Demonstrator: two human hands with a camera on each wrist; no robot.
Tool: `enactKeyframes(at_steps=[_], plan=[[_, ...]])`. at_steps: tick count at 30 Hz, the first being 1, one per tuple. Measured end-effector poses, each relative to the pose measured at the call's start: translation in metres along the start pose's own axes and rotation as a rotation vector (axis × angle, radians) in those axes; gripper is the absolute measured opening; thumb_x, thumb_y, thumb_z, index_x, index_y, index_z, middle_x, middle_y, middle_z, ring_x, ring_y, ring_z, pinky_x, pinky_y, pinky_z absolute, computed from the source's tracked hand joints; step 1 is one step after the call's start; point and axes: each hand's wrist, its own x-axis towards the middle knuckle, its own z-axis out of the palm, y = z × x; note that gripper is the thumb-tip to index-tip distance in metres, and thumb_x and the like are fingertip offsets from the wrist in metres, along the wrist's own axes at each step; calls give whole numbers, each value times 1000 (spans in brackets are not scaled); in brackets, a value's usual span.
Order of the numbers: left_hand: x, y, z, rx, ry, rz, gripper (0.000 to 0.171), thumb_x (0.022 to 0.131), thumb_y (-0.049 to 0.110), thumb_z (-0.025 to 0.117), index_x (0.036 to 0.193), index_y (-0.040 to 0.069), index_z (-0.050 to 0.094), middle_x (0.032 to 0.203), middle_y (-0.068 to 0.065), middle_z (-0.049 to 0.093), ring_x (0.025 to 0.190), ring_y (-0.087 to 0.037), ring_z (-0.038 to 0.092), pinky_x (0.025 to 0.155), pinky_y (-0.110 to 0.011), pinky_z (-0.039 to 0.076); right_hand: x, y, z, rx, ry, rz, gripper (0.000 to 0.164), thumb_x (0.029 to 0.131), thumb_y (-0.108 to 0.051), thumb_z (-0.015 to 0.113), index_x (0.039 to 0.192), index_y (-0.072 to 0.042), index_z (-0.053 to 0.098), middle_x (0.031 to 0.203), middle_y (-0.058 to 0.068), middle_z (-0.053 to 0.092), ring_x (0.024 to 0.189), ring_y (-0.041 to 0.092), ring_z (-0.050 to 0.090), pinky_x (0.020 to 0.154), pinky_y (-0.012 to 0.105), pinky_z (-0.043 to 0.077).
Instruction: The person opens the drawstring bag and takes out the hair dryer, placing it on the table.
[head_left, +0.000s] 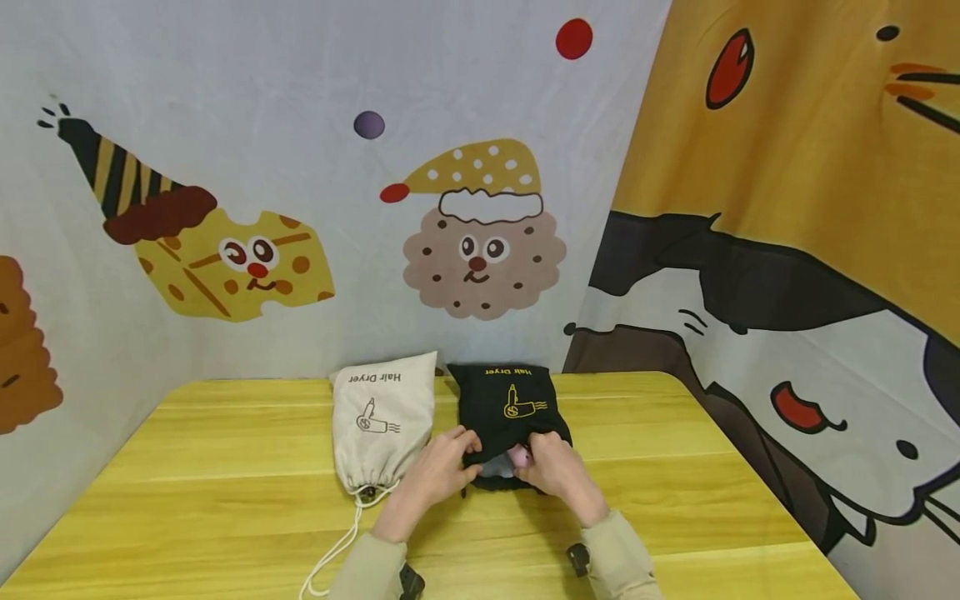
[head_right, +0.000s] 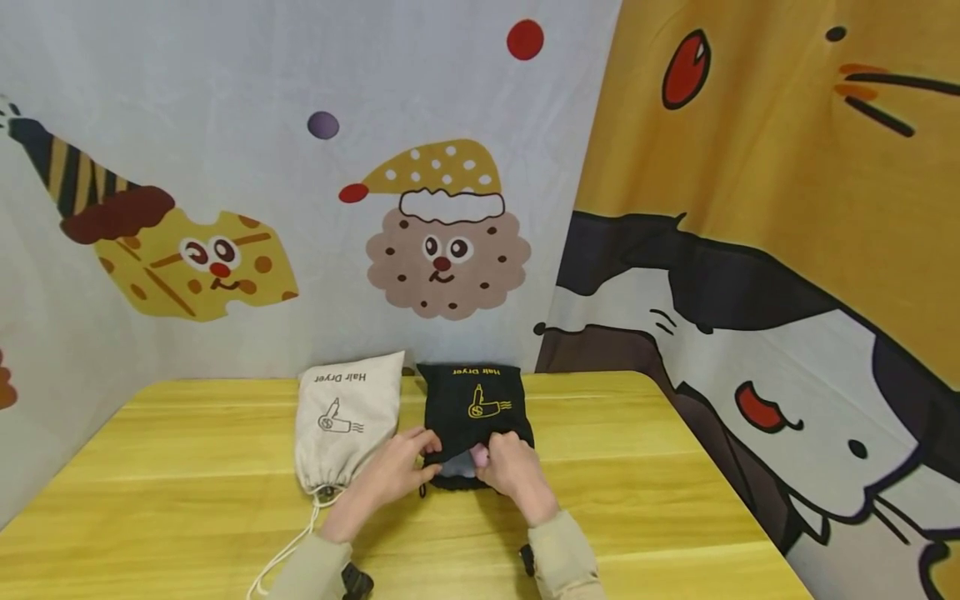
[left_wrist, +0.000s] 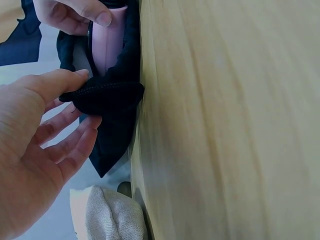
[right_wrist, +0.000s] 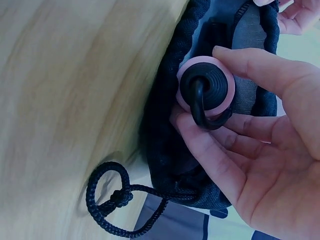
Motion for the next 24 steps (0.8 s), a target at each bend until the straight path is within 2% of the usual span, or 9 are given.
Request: enactKeyframes(at_steps=[24], plan=[[-1, 0, 1, 1, -33, -17, 21, 80, 22, 75, 95, 14, 62, 87, 2, 57, 74, -11, 56, 61, -22, 46, -6, 6, -10, 25, -124, -29, 31, 71, -17, 82, 80, -8, 54, 69, 3, 49, 61, 16, 47, 53, 29, 38]])
